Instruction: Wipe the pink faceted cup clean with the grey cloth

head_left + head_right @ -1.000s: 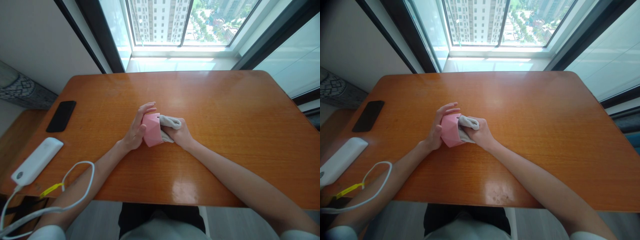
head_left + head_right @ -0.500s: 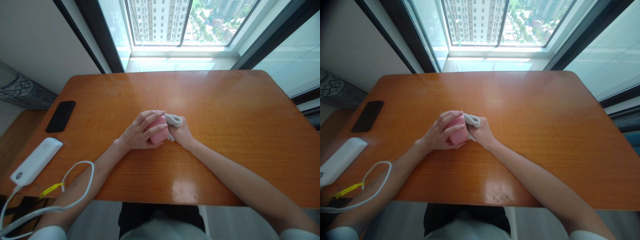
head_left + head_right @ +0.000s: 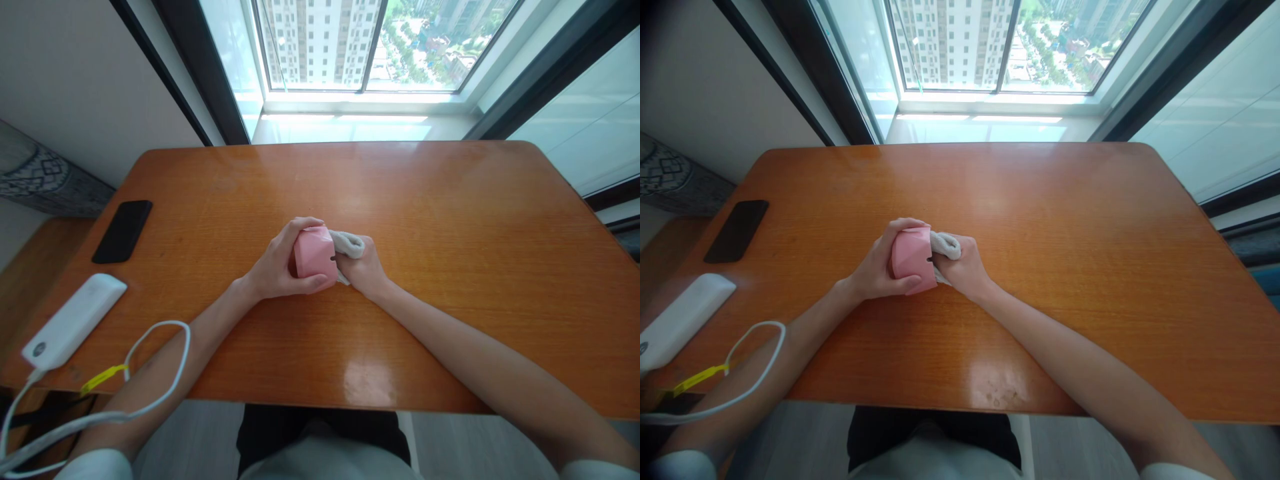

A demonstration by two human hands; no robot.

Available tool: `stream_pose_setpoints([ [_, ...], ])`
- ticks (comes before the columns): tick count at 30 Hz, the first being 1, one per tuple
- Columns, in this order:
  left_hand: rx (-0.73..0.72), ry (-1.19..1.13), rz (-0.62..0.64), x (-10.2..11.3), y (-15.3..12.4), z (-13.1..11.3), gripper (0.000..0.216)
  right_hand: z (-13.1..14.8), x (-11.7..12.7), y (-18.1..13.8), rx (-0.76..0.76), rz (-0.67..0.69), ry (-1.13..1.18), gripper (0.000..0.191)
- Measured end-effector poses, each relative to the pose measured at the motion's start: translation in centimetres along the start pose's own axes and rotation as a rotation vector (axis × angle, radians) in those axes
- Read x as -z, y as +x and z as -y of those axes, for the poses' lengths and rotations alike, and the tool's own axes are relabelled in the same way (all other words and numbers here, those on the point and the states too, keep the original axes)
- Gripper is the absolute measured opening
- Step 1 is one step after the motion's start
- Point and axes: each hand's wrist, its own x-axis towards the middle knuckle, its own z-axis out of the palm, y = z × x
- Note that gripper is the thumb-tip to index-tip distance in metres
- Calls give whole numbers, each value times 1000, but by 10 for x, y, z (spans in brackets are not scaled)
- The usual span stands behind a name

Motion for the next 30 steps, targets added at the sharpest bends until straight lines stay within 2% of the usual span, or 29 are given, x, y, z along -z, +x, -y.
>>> stream_pose_setpoints([
  [8, 175, -152, 42, 3, 1, -6, 75, 2, 0, -4, 52, 30, -45, 30],
  [14, 362, -379, 65, 1, -1, 1, 73, 2, -2, -7, 196, 65, -125, 31],
  [18, 392, -417, 55, -2, -1, 1, 72, -1, -2, -9, 299, 71, -190, 35],
  [25, 391, -559, 103, -3, -2, 7, 75, -13, 0, -14, 586, 99, -424, 40],
  [30, 404, -624, 173, 2, -2, 14, 75, -15, 5, -12, 836, 202, -587, 38],
])
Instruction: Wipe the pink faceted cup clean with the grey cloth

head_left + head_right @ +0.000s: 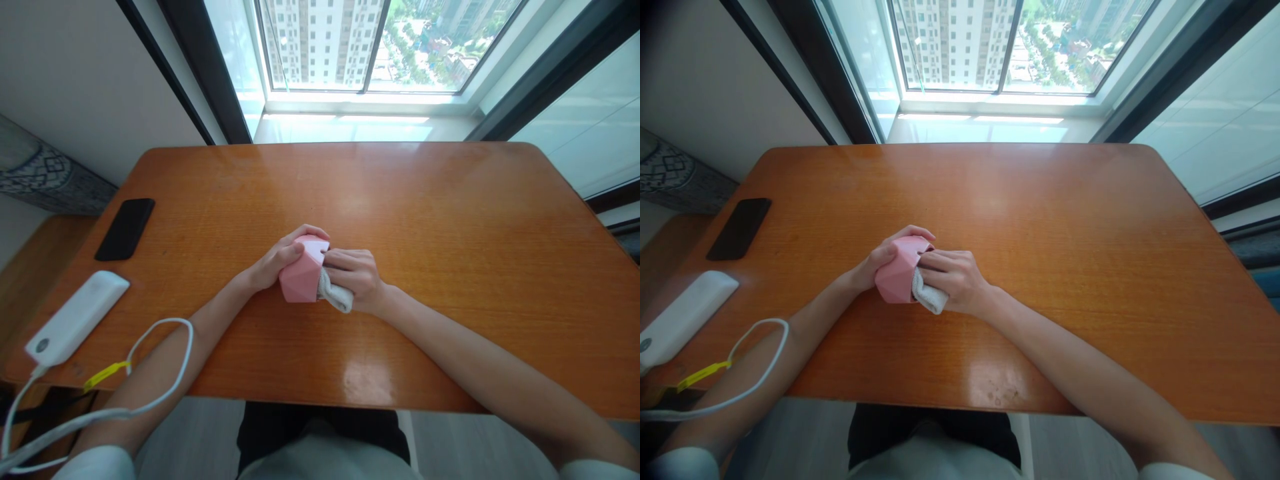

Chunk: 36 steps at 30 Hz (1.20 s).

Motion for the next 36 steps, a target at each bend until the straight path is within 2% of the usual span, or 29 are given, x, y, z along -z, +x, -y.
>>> stream_pose_setpoints([
  [4, 5, -49, 11, 2, 0, 1, 72, -1, 7, 5, 199, 27, -122, 35],
  [8, 27, -107, 28, 3, -1, 0, 70, 2, 9, 10, 291, 48, -198, 34],
  [12, 16, -125, 33, 5, -1, 1, 68, 5, 6, 10, 303, 104, -211, 27],
  [16, 4, -107, 33, 5, -1, 3, 69, 4, 3, 10, 226, 162, -107, 23],
  [20, 1, -73, 10, 4, -1, 2, 73, 3, 4, 12, 20, 178, 178, 16],
  [23, 18, -79, 42, 5, -2, 1, 74, 4, 5, 13, -148, 176, 452, 11],
  [27, 36, -101, 89, 6, -3, 2, 78, 5, 0, 11, -499, 168, 865, 13],
  [31, 17, -93, 84, 6, -3, 2, 80, 8, -6, 10, -905, 55, 1206, 19],
  [36, -27, -74, 28, 3, -3, 2, 79, 13, -10, 13, -1188, -103, 1484, 32],
])
